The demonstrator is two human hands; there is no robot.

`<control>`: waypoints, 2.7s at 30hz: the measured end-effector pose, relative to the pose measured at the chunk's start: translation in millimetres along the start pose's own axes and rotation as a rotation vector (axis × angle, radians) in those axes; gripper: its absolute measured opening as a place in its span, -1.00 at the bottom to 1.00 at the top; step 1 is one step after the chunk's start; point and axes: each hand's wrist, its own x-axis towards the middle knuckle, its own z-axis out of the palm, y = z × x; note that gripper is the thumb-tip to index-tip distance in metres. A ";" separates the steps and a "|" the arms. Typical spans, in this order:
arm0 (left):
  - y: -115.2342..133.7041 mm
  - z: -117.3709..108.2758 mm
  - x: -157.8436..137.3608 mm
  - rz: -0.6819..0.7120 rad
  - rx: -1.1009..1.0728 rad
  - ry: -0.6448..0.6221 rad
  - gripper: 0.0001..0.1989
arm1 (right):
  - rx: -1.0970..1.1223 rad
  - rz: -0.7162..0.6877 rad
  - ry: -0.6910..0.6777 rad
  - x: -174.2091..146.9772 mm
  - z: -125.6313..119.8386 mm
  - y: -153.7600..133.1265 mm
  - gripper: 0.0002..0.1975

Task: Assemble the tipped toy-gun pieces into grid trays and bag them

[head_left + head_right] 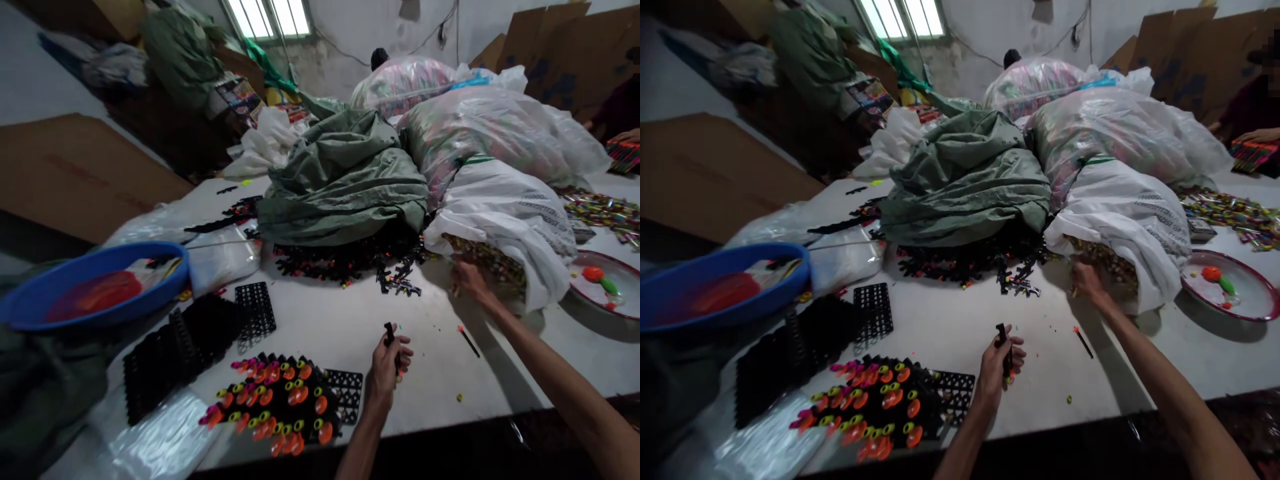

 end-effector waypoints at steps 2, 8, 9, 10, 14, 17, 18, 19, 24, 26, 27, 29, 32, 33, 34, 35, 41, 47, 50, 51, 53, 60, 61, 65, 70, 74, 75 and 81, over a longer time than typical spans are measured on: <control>5.2 3.7 -4.6 -0.033 -0.017 -0.045 -0.50 | -0.023 -0.048 -0.020 -5.3 19.5 -5.2 -0.58; 0.7 6.1 -6.9 -0.029 0.153 -0.147 -0.53 | -0.026 -0.125 -0.031 -36.0 39.7 -21.8 -0.59; -3.2 5.7 -4.8 0.001 0.201 -0.143 -0.55 | 0.013 -0.124 -0.031 -38.2 37.6 -23.1 -0.61; -7.4 5.4 -2.5 0.037 0.245 -0.141 -0.59 | 0.070 -0.122 -0.026 -39.6 34.7 -23.3 -0.63; -21.7 6.2 4.3 0.201 0.362 -0.191 -0.67 | 0.315 -0.082 0.001 -46.0 20.9 -17.0 -0.62; -24.4 9.9 4.8 0.256 0.450 -0.232 -0.60 | 0.692 -0.032 -0.137 -59.9 15.0 -14.3 -0.62; -23.6 11.6 4.6 0.266 0.491 -0.238 -0.59 | 0.852 -0.006 -0.214 -66.7 14.8 -15.6 -0.60; -22.2 13.4 4.5 0.284 0.535 -0.240 -0.59 | 0.990 0.024 -0.291 -74.4 15.4 -17.9 -0.58; -13.9 21.5 6.1 0.406 0.632 -0.236 -0.65 | 1.136 0.008 -0.426 -111.9 30.1 -37.6 -0.56; -12.1 23.0 6.4 0.436 0.627 -0.262 -0.65 | 1.056 -0.061 -0.403 -119.8 36.7 -43.3 -0.71; -11.5 23.2 5.9 0.452 0.637 -0.272 -0.65 | 1.033 -0.071 -0.393 -121.6 38.8 -44.8 -0.81; -10.3 22.2 3.5 0.469 0.690 -0.260 -0.63 | 1.078 -0.019 -0.382 -122.0 39.7 -45.5 -0.90; -7.3 19.7 -3.4 0.492 0.850 -0.204 -0.65 | 1.307 0.138 -0.354 -119.9 33.3 -44.2 -0.77; -6.1 19.3 -6.2 0.511 0.919 -0.194 -0.67 | 1.382 0.189 -0.345 -119.7 30.1 -44.2 -0.74; -5.0 19.3 -8.9 0.533 0.989 -0.196 -0.69 | 1.443 0.231 -0.347 -120.0 27.0 -44.7 -0.72; -4.0 19.7 -11.4 0.554 1.055 -0.207 -0.70 | 1.493 0.265 -0.367 -120.8 24.4 -45.7 -0.70; -1.9 23.4 -19.2 0.629 1.280 -0.237 -0.72 | 1.636 0.384 -0.464 -128.3 25.5 -54.8 -0.61; -0.7 21.2 -21.2 0.668 1.374 -0.238 -0.75 | 1.604 0.305 -0.382 -128.9 29.3 -53.6 -0.62; -0.3 21.4 -20.9 0.662 1.421 -0.220 -0.77 | 1.604 0.280 -0.365 -128.5 28.9 -51.8 -0.64; -0.2 21.6 -20.6 0.661 1.427 -0.218 -0.77 | 1.604 0.281 -0.360 -128.6 28.9 -51.4 -0.64; -0.1 21.9 -20.3 0.661 1.421 -0.222 -0.76 | 1.595 0.282 -0.353 -129.2 29.2 -50.9 -0.65; 1.8 23.1 -19.9 0.633 1.424 -0.252 -0.74 | 1.554 0.286 -0.338 -131.4 29.6 -53.7 -0.68; 1.7 22.8 -19.7 0.635 1.424 -0.251 -0.73 | 1.544 0.277 -0.334 -131.3 29.2 -54.5 -0.68; -1.4 18.7 -18.9 0.676 1.431 -0.243 -0.70 | 1.441 0.206 -0.315 -131.5 26.5 -57.1 -0.70; -7.3 12.5 -16.2 0.731 1.443 -0.233 -0.73 | 1.147 0.092 -0.209 -133.1 27.1 -58.6 -0.74; -11.1 10.2 -18.5 0.741 1.480 -0.193 -0.73 | 1.088 0.078 -0.210 -132.6 41.3 -57.3 -0.74; -10.5 9.3 -19.8 0.743 1.482 -0.193 -0.73 | 1.086 0.092 -0.225 -132.5 45.7 -55.8 -0.74; 18.6 13.1 0.8 0.757 1.548 -0.257 -0.72 | 0.790 0.042 -0.266 -127.3 41.3 -35.5 -0.71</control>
